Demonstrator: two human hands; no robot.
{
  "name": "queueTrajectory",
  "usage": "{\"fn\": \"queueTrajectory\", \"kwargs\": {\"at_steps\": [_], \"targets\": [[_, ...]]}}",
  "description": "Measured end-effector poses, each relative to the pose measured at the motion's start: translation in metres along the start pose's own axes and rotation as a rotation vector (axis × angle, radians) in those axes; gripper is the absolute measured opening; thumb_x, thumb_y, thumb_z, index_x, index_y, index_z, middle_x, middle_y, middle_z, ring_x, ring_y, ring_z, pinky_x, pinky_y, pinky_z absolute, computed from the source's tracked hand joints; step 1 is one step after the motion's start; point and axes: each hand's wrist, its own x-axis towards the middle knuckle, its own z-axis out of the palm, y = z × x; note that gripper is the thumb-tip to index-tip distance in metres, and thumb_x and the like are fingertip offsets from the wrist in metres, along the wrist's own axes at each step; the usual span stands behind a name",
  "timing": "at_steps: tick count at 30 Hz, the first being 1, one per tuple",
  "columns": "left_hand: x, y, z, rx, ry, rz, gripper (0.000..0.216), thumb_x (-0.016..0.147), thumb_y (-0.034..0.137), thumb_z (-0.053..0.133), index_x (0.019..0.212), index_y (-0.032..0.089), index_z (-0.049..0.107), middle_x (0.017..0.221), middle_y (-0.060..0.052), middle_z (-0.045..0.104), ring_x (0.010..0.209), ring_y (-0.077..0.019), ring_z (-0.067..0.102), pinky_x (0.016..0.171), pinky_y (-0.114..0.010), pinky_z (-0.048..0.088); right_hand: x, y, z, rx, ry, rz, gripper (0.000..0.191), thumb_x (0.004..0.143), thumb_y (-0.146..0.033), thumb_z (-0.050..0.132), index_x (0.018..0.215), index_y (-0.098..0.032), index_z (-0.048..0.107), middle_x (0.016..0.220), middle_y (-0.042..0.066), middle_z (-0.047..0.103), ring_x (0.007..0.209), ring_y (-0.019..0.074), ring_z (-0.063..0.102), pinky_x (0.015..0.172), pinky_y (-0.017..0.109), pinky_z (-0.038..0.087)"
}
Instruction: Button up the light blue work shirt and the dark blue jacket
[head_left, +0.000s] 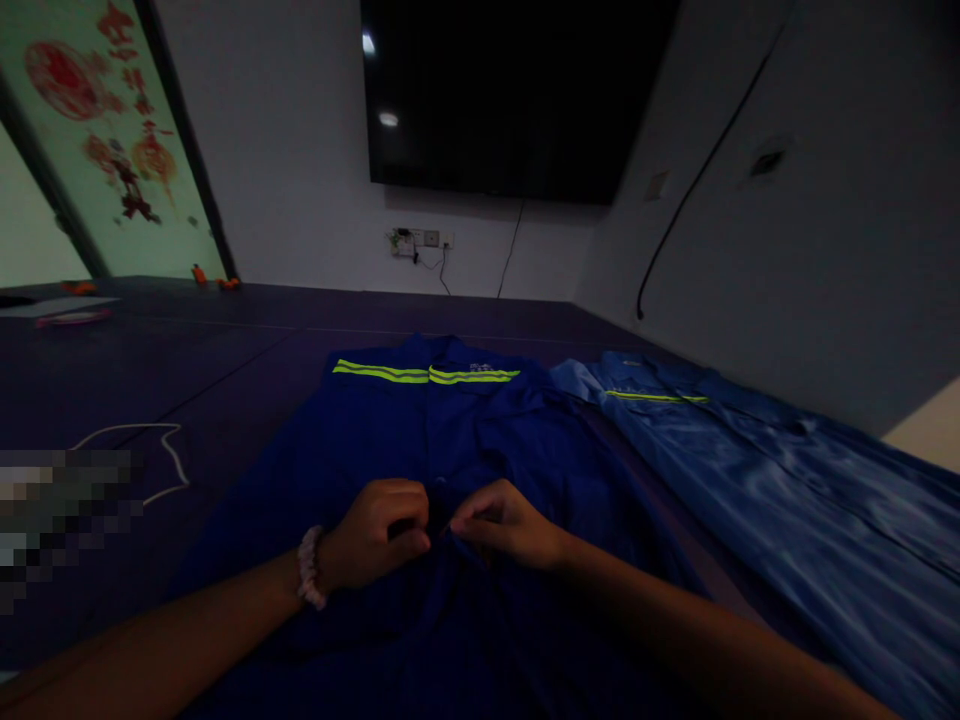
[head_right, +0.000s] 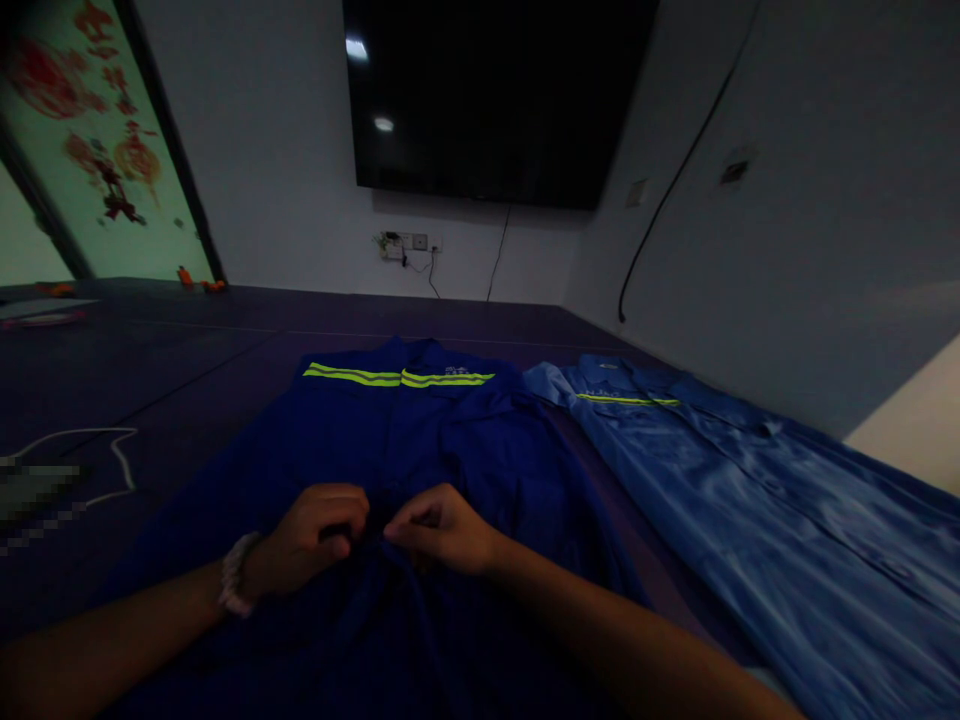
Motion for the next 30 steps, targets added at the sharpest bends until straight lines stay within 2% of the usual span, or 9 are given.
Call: {"fn": "queueTrajectory", "kwargs": {"at_steps": [5,8,12,16,18,21,24,26,30], "targets": [[-0.003,0.005,0.003,0.087,-0.065,0.127,0.057,0.066,0.072,0.041,0.051,0.017,0.037,0.046,0.004,0.034,0.046,-0.0086,0.033,0.048,-0.024,0.028,0.002,0.003,0.000,-0.001,0.026,-0.038,0.036,0.070,-0.046,0.061,0.067,-0.010,0.062,0.046,-0.003,0.050,0.039,0.0051,0.042,0.037,0.017,0.031],[-0.004,0.010,0.005,0.089,-0.116,0.108,0.051,0.068,0.065,0.047,0.053,0.017,0.041,0.047,0.003,0.039,0.048,-0.0090,0.036,0.050,-0.024,0.031,0.004,0.005,0.000,0.007,0.026,-0.048,0.035,0.070,-0.045,0.062,0.063,-0.010,0.060,0.045,-0.004,0.046,0.039,0.0043,0.040,0.038,0.016,0.030],[-0.001,0.011,0.003,-0.041,-0.186,-0.092,0.037,0.078,0.041,0.048,0.051,0.015,0.044,0.046,0.004,0.036,0.045,-0.0062,0.032,0.049,-0.021,0.030,0.006,0.006,-0.002,0.036,0.023,-0.033,0.034,0.071,-0.043,0.061,0.062,-0.010,0.059,0.045,-0.005,0.047,0.039,0.0042,0.041,0.037,0.016,0.030],[0.002,0.006,-0.008,-0.408,-0.307,-0.387,0.035,0.073,0.045,0.054,0.058,0.014,0.053,0.048,0.005,0.038,0.046,-0.0051,0.032,0.045,-0.017,0.029,0.001,-0.001,-0.005,0.134,-0.094,0.034,0.033,0.070,-0.042,0.062,0.065,-0.010,0.060,0.047,-0.003,0.051,0.038,0.0054,0.046,0.038,0.016,0.035],[0.004,0.007,-0.014,-0.641,-0.453,-0.460,0.038,0.067,0.051,0.059,0.063,0.014,0.059,0.052,0.004,0.044,0.048,-0.0057,0.036,0.045,-0.017,0.030,-0.004,-0.010,-0.005,0.193,-0.294,0.102,0.034,0.068,-0.042,0.064,0.068,-0.009,0.061,0.050,-0.001,0.055,0.041,0.0071,0.051,0.042,0.017,0.041],[0.009,0.011,-0.023,-0.950,-0.912,-0.430,0.040,0.064,0.049,0.065,0.079,0.012,0.067,0.059,-0.001,0.053,0.051,-0.0089,0.045,0.048,-0.020,0.036,-0.013,-0.023,-0.003,0.240,-0.684,0.235,0.036,0.065,-0.041,0.067,0.076,-0.006,0.063,0.058,0.003,0.060,0.050,0.0100,0.058,0.052,0.021,0.049],[0.012,0.013,-0.026,-1.136,-1.280,-0.391,0.047,0.064,0.044,0.067,0.095,0.010,0.066,0.062,-0.005,0.057,0.057,-0.0147,0.053,0.053,-0.025,0.043,-0.015,-0.028,-0.002,0.270,-0.771,0.272,0.038,0.063,-0.043,0.068,0.070,-0.006,0.063,0.057,0.004,0.061,0.049,0.0111,0.058,0.049,0.021,0.049],[0.011,0.011,-0.023,-1.182,-1.131,-0.462,0.050,0.061,0.047,0.068,0.094,0.010,0.067,0.057,-0.003,0.056,0.054,-0.0143,0.052,0.050,-0.024,0.041,-0.011,-0.024,-0.004,0.266,-0.564,0.197,0.038,0.064,-0.045,0.067,0.066,-0.007,0.063,0.049,0.001,0.057,0.040,0.0089,0.053,0.040,0.018,0.043],[0.008,0.000,-0.011,-1.196,-0.462,-0.661,0.045,0.062,0.051,0.064,0.081,0.011,0.067,0.054,-0.001,0.053,0.043,-0.0064,0.039,0.041,-0.019,0.028,0.004,-0.008,-0.012,0.138,0.096,0.010,0.042,0.072,-0.050,0.056,0.065,-0.009,0.063,0.038,-0.004,0.047,0.028,0.0042,0.038,0.030,0.015,0.029]]}}
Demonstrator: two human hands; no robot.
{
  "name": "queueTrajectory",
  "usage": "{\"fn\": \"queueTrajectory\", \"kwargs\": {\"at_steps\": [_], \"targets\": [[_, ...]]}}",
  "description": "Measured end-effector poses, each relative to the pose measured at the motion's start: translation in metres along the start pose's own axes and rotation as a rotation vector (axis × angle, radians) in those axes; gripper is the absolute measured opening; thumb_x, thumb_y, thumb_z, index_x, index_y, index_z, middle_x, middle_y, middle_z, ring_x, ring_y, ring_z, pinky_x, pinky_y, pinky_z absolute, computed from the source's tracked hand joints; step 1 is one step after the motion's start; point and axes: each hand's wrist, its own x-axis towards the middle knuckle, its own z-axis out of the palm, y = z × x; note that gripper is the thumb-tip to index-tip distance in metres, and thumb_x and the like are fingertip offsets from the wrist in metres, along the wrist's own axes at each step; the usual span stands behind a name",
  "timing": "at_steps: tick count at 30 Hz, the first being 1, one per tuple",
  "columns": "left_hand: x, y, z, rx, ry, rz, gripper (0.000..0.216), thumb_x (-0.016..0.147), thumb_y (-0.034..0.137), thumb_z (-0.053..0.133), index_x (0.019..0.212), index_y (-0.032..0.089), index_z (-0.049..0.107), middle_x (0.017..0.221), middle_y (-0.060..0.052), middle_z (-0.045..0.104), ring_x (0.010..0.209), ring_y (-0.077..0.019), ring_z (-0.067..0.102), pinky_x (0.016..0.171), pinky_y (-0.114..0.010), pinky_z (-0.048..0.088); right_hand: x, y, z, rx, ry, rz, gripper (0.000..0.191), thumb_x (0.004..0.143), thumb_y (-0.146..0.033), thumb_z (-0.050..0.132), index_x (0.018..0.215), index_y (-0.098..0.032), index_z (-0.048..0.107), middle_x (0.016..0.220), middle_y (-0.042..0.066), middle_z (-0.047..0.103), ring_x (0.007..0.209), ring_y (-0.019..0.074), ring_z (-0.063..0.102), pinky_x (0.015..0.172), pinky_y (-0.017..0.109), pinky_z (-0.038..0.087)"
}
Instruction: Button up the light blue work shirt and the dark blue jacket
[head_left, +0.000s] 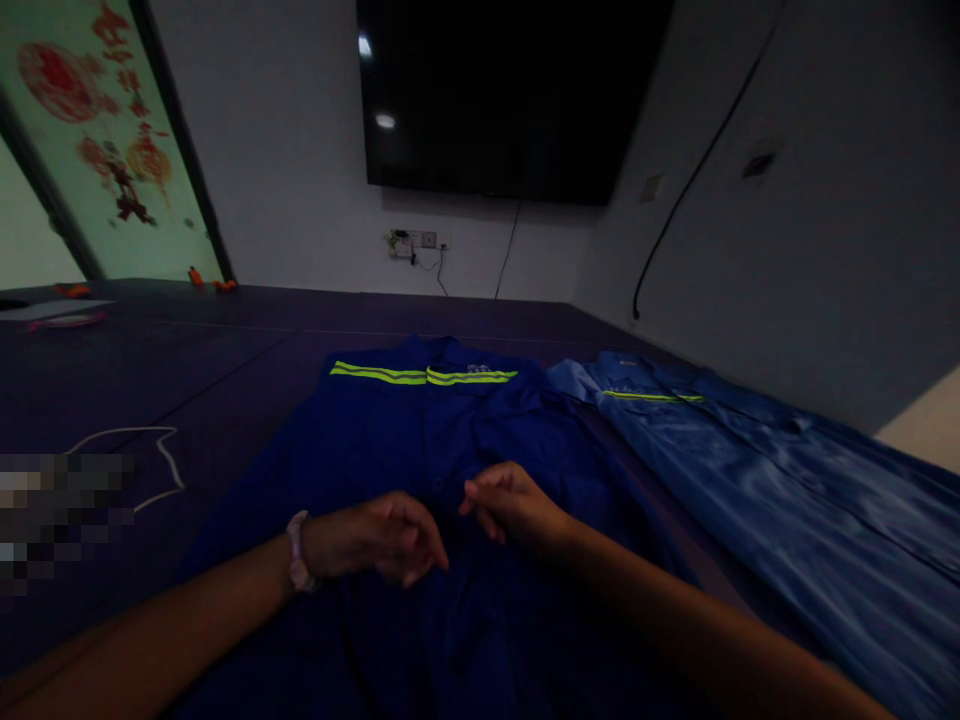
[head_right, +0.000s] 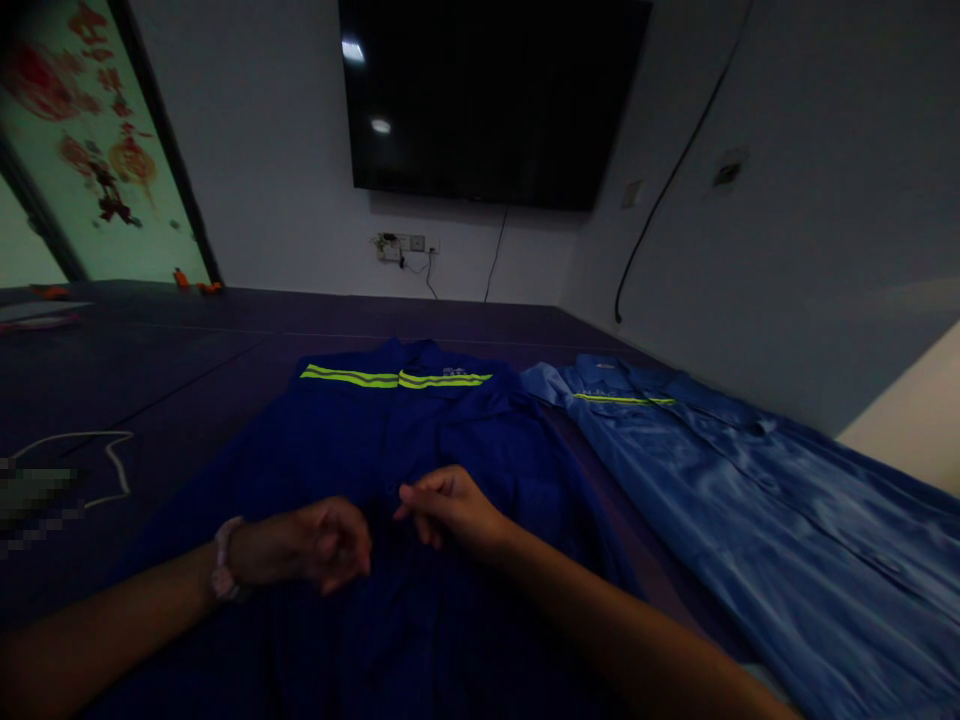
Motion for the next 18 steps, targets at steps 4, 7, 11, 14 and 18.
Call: {"fn": "queueTrajectory", "kwargs": {"at_steps": [4,7,11,14,18], "targets": [[0.011,-0.006,-0.012,-0.055,0.540,0.167,0.039,0.071,0.050,0.054,0.069,0.011,0.060,0.052,0.002,0.045,0.042,-0.0046,0.034,0.040,-0.017,0.022,0.015,0.012,-0.014,-0.310,0.411,-0.105,0.038,0.075,-0.046,0.052,0.063,-0.012,0.062,0.043,-0.002,0.050,0.034,0.0062,0.043,0.034,0.017,0.030],[0.017,-0.009,-0.027,0.209,0.907,0.185,0.036,0.071,0.047,0.055,0.073,0.012,0.060,0.059,0.001,0.048,0.045,-0.0058,0.037,0.041,-0.018,0.026,0.021,0.018,-0.027,-0.549,0.554,-0.224,0.028,0.077,-0.039,0.051,0.071,-0.015,0.064,0.060,0.003,0.061,0.053,0.0118,0.056,0.049,0.022,0.043],[0.021,-0.016,-0.054,0.858,1.104,0.299,0.030,0.071,0.038,0.055,0.091,0.018,0.063,0.094,-0.006,0.058,0.075,-0.0148,0.053,0.071,-0.029,0.044,0.027,0.024,-0.045,-0.826,0.683,-0.373,0.026,0.080,-0.029,0.047,0.094,-0.018,0.065,0.095,0.008,0.065,0.090,0.0187,0.058,0.081,0.033,0.045],[0.024,-0.021,-0.072,1.192,1.152,0.266,0.033,0.075,0.033,0.051,0.102,0.018,0.061,0.109,-0.008,0.055,0.101,-0.0215,0.049,0.092,-0.039,0.038,0.037,0.031,-0.060,-1.043,0.659,-0.314,0.032,0.082,-0.026,0.042,0.107,-0.017,0.061,0.114,0.009,0.057,0.113,0.0212,0.046,0.097,0.038,0.033],[0.030,-0.018,-0.097,1.423,1.207,0.116,0.040,0.080,0.034,0.044,0.114,0.015,0.055,0.123,-0.011,0.047,0.113,-0.0241,0.042,0.096,-0.038,0.036,0.063,0.039,-0.080,-1.242,0.539,-0.069,0.043,0.085,-0.031,0.037,0.124,-0.015,0.048,0.134,0.011,0.038,0.128,0.0241,0.025,0.102,0.040,0.025]]}}
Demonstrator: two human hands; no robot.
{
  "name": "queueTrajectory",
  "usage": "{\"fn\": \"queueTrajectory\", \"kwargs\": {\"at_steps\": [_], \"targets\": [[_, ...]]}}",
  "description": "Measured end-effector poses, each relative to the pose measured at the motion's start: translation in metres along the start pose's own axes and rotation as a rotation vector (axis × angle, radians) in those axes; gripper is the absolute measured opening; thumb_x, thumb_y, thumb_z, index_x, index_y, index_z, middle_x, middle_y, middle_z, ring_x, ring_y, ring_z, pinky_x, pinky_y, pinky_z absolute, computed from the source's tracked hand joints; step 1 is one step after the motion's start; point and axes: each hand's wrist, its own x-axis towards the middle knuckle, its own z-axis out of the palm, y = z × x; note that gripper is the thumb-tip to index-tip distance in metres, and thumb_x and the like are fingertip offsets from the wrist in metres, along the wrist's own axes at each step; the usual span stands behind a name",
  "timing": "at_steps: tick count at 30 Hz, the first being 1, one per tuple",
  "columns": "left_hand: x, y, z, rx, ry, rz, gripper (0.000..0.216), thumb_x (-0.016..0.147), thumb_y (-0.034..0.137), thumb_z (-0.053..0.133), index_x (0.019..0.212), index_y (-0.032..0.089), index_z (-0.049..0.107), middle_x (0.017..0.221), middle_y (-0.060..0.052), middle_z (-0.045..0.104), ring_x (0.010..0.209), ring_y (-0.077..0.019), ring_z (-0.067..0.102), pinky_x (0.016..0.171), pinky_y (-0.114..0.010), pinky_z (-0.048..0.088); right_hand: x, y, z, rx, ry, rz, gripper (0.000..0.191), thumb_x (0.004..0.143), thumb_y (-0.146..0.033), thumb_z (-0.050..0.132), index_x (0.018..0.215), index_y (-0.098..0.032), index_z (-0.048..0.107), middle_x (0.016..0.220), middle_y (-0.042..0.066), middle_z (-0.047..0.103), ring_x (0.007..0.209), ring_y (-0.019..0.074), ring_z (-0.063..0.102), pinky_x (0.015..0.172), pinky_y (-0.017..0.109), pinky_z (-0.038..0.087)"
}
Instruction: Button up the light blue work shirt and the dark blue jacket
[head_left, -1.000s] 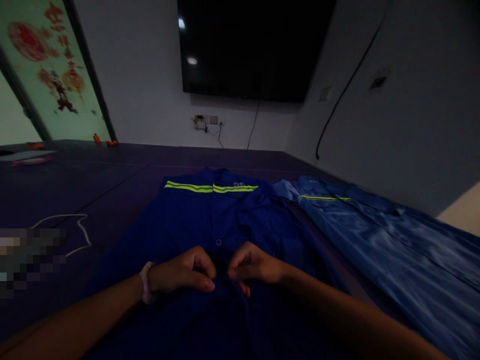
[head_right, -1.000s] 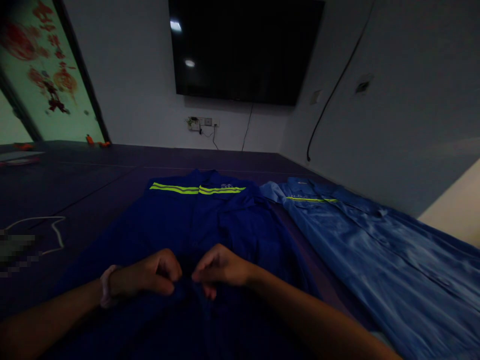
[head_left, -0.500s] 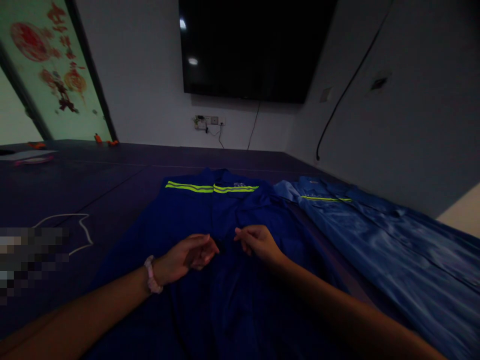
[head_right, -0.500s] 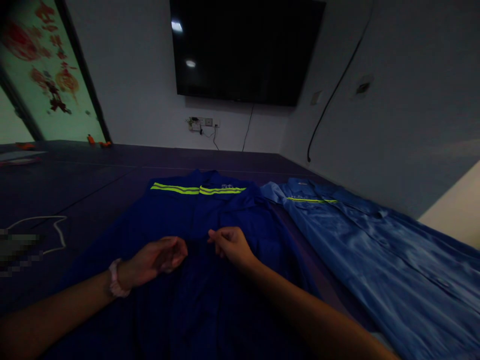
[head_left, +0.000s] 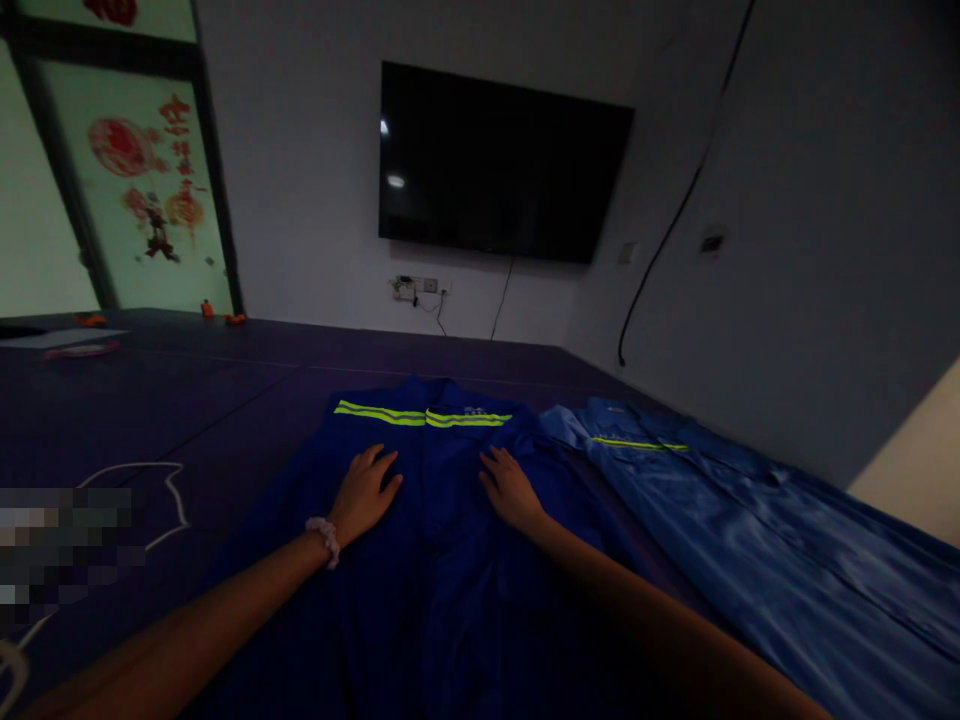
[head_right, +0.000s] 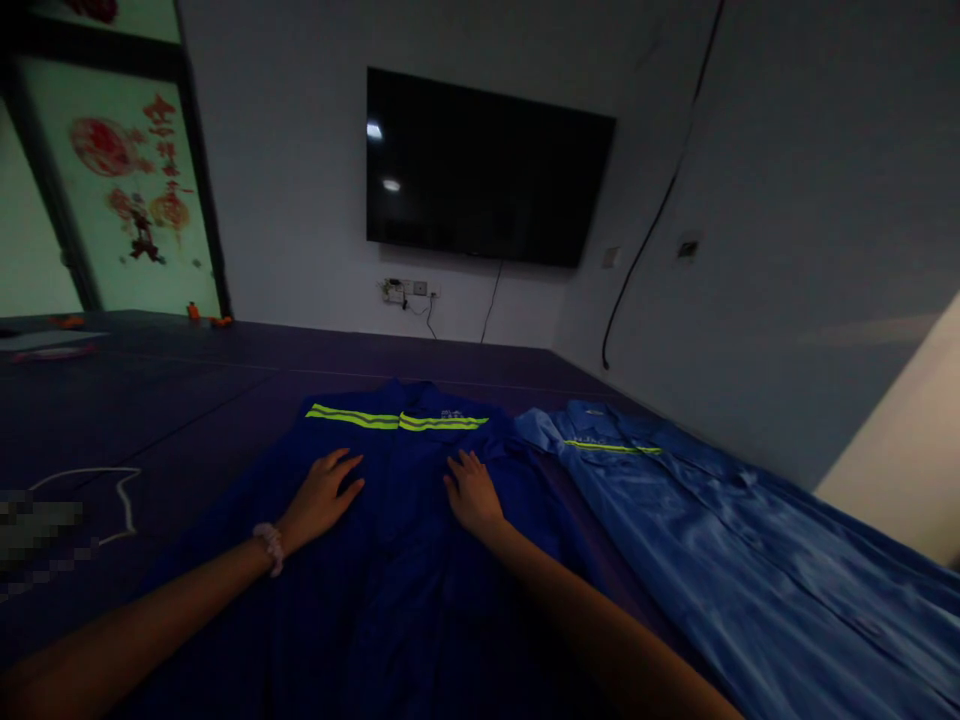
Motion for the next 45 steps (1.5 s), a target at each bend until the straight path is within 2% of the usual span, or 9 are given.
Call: {"fn": "queueTrajectory", "kwargs": {"at_steps": [3,8,12,18,24,29,33,38,45], "targets": [[0.024,-0.012,0.002,0.176,0.029,-0.073,0.040,0.082,0.032,0.042,0.117,0.015,0.053,0.126,-0.012,0.044,0.116,-0.0262,0.039,0.096,-0.038,0.035,0.027,0.007,0.007,-0.127,-0.095,0.089,0.048,0.088,-0.036,0.030,0.132,-0.018,0.036,0.141,0.010,0.028,0.131,0.0248,0.015,0.103,0.044,0.018],[0.067,-0.032,0.010,0.318,0.035,-0.283,0.044,0.082,0.033,0.039,0.121,0.016,0.049,0.132,-0.014,0.040,0.121,-0.0316,0.033,0.092,-0.044,0.036,0.071,0.017,0.012,-0.289,-0.101,0.241,0.051,0.090,-0.040,0.023,0.137,-0.021,0.024,0.144,0.009,0.019,0.133,0.0255,0.005,0.102,0.051,0.004],[0.094,-0.046,0.019,0.337,-0.007,-0.293,0.050,0.083,0.038,0.035,0.126,0.015,0.043,0.136,-0.015,0.035,0.128,-0.0337,0.022,0.097,-0.049,0.028,0.097,0.028,0.013,-0.327,-0.129,0.365,0.054,0.089,-0.044,0.021,0.138,-0.022,0.021,0.144,0.009,0.017,0.132,0.0268,0.005,0.101,0.053,0.002],[0.130,-0.072,0.031,0.361,-0.068,-0.344,0.059,0.082,0.046,0.031,0.132,0.016,0.035,0.141,-0.016,0.025,0.132,-0.0343,0.010,0.102,-0.055,0.013,0.128,0.052,0.016,-0.349,-0.188,0.429,0.058,0.087,-0.051,0.019,0.139,-0.025,0.015,0.146,0.008,0.012,0.132,0.0285,0.004,0.100,0.054,0.001],[0.161,-0.100,0.038,0.333,-0.081,-0.459,0.065,0.081,0.050,0.029,0.136,0.015,0.027,0.142,-0.018,0.021,0.132,-0.0346,0.010,0.100,-0.059,0.010,0.156,0.083,0.021,-0.357,-0.154,0.485,0.060,0.086,-0.052,0.020,0.139,-0.025,0.014,0.145,0.010,0.014,0.131,0.0301,0.006,0.099,0.055,-0.001],[0.174,-0.116,0.038,0.322,0.020,-0.563,0.063,0.080,0.036,0.034,0.133,0.004,0.029,0.132,-0.024,0.037,0.128,-0.0370,0.020,0.096,-0.062,0.015,0.169,0.099,0.023,-0.393,0.000,0.552,0.061,0.087,-0.043,0.027,0.140,-0.017,0.010,0.140,0.017,0.024,0.130,0.0314,0.010,0.098,0.055,0.004],[0.175,-0.119,0.035,0.345,0.086,-0.650,0.050,0.076,0.027,0.040,0.118,0.000,0.047,0.117,-0.027,0.050,0.116,-0.0378,0.037,0.093,-0.061,0.022,0.173,0.104,0.023,-0.392,0.109,0.607,0.056,0.086,-0.033,0.034,0.136,-0.010,0.024,0.125,0.021,0.043,0.122,0.0320,0.027,0.096,0.053,0.013],[0.172,-0.115,0.028,0.313,0.074,-0.667,0.039,0.075,0.026,0.043,0.104,0.004,0.057,0.107,-0.025,0.055,0.105,-0.0358,0.048,0.083,-0.051,0.037,0.173,0.103,0.019,-0.374,0.122,0.608,0.040,0.084,-0.024,0.035,0.112,-0.003,0.054,0.114,0.025,0.050,0.113,0.0311,0.037,0.087,0.042,0.029],[0.170,-0.113,0.018,0.209,-0.005,-0.733,0.046,0.075,0.041,0.048,0.104,0.006,0.059,0.111,-0.023,0.052,0.101,-0.0344,0.053,0.078,-0.042,0.044,0.170,0.097,0.013,-0.328,0.104,0.606,0.031,0.082,-0.018,0.039,0.101,-0.007,0.061,0.103,0.020,0.059,0.104,0.0266,0.048,0.084,0.038,0.030]]}}
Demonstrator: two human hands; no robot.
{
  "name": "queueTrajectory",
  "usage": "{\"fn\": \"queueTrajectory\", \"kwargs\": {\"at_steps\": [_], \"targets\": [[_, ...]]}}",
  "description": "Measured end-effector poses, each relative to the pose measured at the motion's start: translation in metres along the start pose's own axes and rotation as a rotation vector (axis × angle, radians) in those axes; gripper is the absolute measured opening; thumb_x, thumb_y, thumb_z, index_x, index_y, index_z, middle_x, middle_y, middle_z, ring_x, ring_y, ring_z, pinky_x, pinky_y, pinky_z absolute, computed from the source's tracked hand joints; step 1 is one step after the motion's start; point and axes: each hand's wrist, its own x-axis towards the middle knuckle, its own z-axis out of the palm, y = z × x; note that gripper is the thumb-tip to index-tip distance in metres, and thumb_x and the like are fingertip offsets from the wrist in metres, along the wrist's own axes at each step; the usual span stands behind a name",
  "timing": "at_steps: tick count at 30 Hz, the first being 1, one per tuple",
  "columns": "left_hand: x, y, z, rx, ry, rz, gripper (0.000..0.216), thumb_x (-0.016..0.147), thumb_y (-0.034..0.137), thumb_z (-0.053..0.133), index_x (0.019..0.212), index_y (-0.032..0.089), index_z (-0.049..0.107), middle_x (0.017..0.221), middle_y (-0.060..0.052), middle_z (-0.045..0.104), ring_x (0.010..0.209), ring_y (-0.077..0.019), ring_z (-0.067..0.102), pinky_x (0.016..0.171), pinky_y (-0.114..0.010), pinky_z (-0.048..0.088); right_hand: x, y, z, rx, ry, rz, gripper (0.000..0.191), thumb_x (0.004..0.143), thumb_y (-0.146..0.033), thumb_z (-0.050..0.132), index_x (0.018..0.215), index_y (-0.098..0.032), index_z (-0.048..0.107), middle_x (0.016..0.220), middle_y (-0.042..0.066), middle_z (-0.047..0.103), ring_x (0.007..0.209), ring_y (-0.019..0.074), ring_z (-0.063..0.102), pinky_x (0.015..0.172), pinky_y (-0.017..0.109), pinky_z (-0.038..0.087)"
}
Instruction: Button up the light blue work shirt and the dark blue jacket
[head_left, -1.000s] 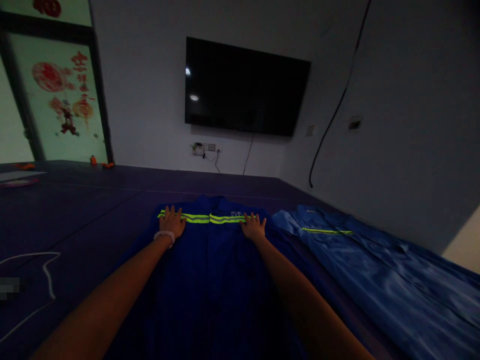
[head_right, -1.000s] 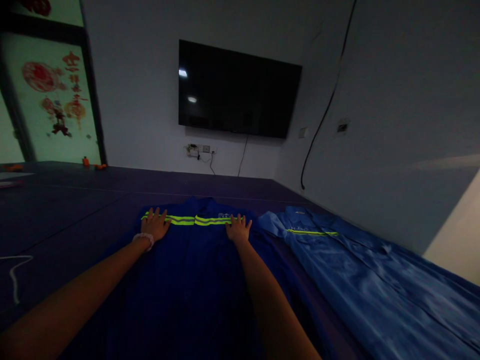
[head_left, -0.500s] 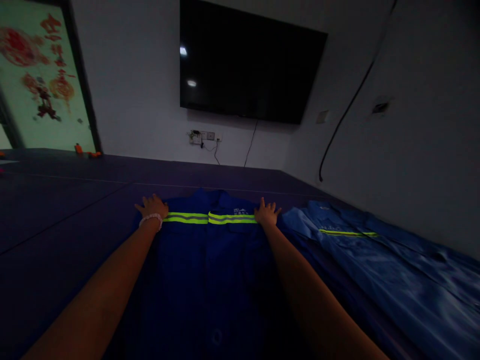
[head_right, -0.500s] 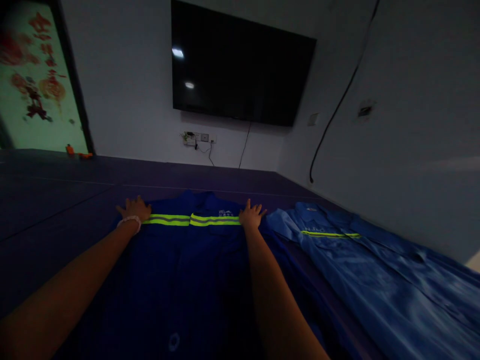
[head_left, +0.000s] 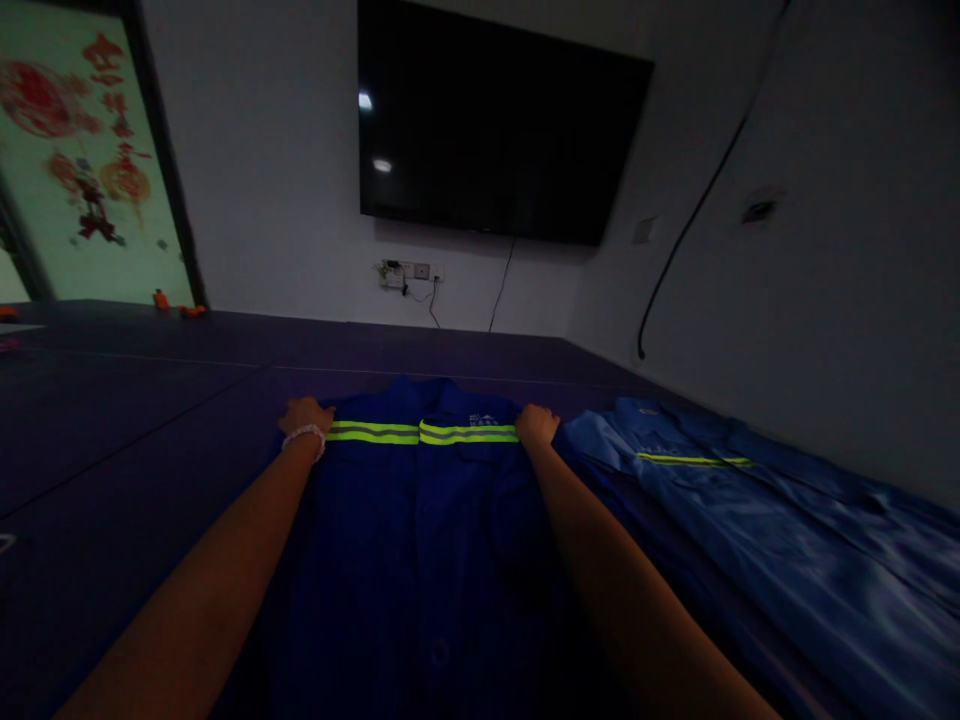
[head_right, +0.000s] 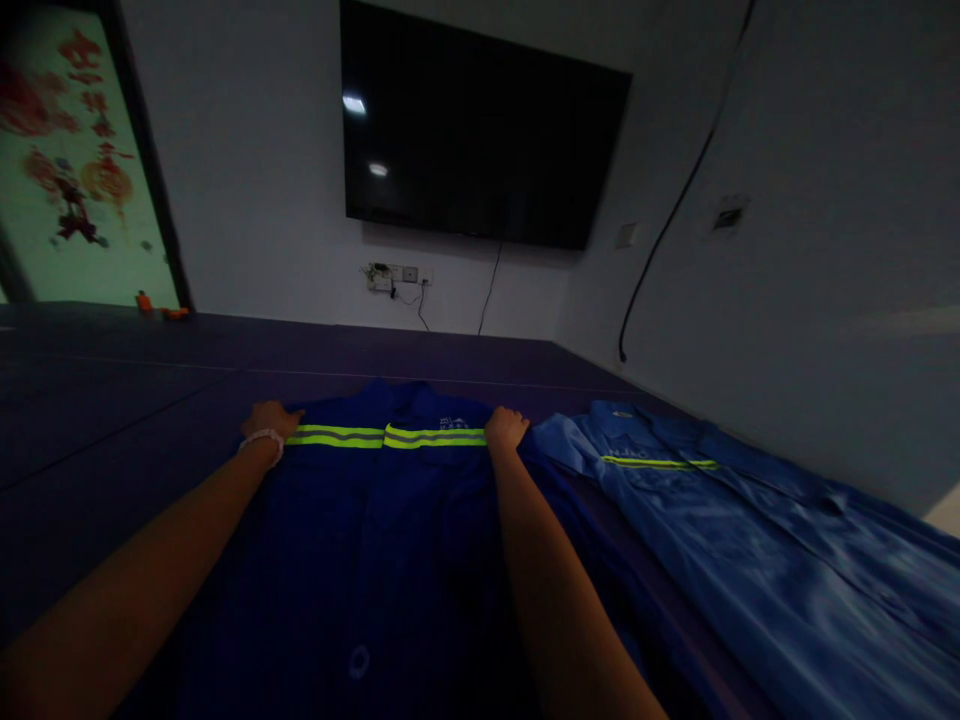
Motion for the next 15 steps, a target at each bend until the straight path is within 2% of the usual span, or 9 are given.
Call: {"fn": "queueTrajectory", "kwargs": {"at_steps": [3,7,10,13,15], "targets": [[-0.002,0.001,-0.002,-0.030,0.061,0.036,0.043,0.078,0.040,0.045,0.103,0.007,0.058,0.114,-0.023,0.050,0.099,-0.0337,0.054,0.079,-0.042,0.044,-0.004,-0.001,-0.005,0.049,0.075,0.006,0.030,0.083,-0.019,0.038,0.101,-0.007,0.060,0.103,0.019,0.059,0.103,0.0270,0.048,0.084,0.038,0.029],[-0.012,0.003,-0.004,-0.161,0.274,0.149,0.042,0.085,0.037,0.034,0.111,0.009,0.052,0.111,-0.019,0.054,0.098,-0.0297,0.055,0.077,-0.038,0.044,-0.015,0.000,-0.018,0.129,0.337,0.068,0.032,0.086,-0.022,0.032,0.101,-0.010,0.058,0.105,0.017,0.058,0.106,0.0284,0.046,0.087,0.041,0.027],[-0.025,0.003,-0.009,-0.263,0.403,0.140,0.041,0.086,0.037,0.032,0.112,0.010,0.048,0.103,-0.016,0.059,0.095,-0.0274,0.056,0.077,-0.035,0.043,-0.027,0.003,-0.031,0.234,0.401,0.148,0.035,0.087,-0.025,0.029,0.107,-0.010,0.055,0.101,0.017,0.060,0.097,0.0265,0.052,0.083,0.037,0.032],[-0.044,0.002,-0.024,-0.348,0.498,0.129,0.038,0.086,0.037,0.034,0.109,0.011,0.049,0.098,-0.014,0.061,0.088,-0.0255,0.058,0.074,-0.033,0.044,-0.043,0.008,-0.050,0.367,0.410,0.292,0.038,0.088,-0.029,0.028,0.115,-0.012,0.049,0.091,0.016,0.063,0.083,0.0252,0.059,0.070,0.034,0.039],[-0.058,0.001,-0.045,-0.403,0.564,0.186,0.035,0.085,0.036,0.038,0.106,0.011,0.051,0.094,-0.012,0.061,0.085,-0.0242,0.058,0.073,-0.033,0.044,-0.054,0.014,-0.071,0.442,0.478,0.310,0.038,0.088,-0.030,0.031,0.115,-0.012,0.049,0.087,0.016,0.064,0.080,0.0253,0.061,0.066,0.032,0.040]]}}
